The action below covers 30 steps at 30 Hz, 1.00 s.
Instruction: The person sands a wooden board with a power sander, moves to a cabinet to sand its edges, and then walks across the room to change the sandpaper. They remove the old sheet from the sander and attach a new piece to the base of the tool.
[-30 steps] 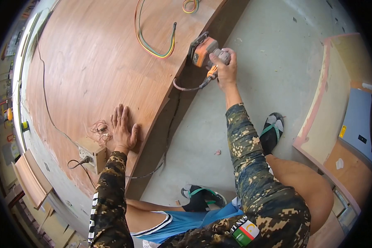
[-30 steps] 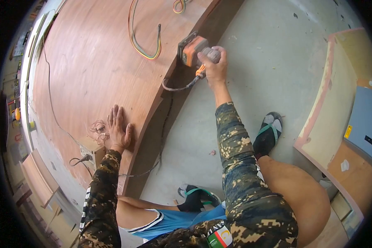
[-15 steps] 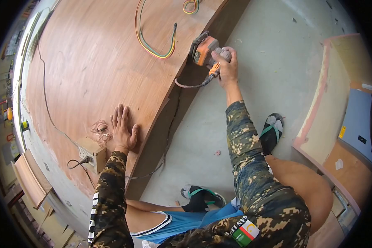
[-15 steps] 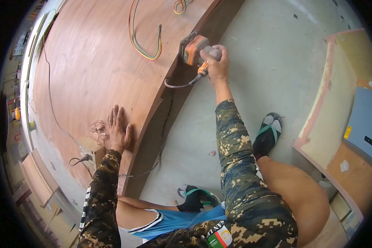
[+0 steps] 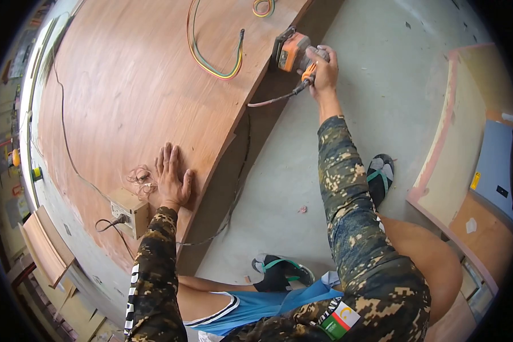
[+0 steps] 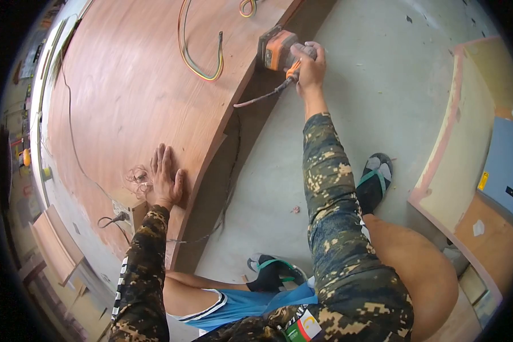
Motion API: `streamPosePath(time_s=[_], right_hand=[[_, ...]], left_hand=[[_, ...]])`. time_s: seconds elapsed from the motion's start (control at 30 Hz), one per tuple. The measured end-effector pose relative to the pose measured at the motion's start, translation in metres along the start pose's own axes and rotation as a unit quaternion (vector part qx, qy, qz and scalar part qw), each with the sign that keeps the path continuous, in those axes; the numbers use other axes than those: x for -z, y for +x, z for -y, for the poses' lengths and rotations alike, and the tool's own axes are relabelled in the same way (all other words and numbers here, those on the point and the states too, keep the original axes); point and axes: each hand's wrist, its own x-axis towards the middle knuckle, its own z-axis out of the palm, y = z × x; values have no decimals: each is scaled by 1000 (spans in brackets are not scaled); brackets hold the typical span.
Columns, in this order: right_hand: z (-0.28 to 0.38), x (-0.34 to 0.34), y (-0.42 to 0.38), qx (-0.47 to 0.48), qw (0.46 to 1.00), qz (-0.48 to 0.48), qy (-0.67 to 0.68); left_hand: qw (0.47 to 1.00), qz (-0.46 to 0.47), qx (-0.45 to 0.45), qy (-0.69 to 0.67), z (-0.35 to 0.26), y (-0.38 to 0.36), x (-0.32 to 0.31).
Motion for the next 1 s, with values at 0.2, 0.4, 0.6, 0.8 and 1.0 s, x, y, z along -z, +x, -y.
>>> streamPosePath(time_s=[0.2, 0.4, 0.6, 0.8, 1.0], right_hand=[[-12, -2, -36, -20, 999, 16, 20], [-35, -9, -112, -64, 998, 29, -1], [-49, -12, -157, -78, 996, 34, -24], [-30, -9, -89, -109, 992, -14, 57], [-27, 1, -68, -97, 995, 12, 20]], left_hand=[[1000, -2, -1, 5, 0, 0, 1], [1000, 7, 4, 7, 1, 0, 0], [1000, 8, 2, 8, 1, -1, 0], [1000, 15, 8, 1, -1, -2, 3], [1000, 11, 1, -5, 0, 0, 2]])
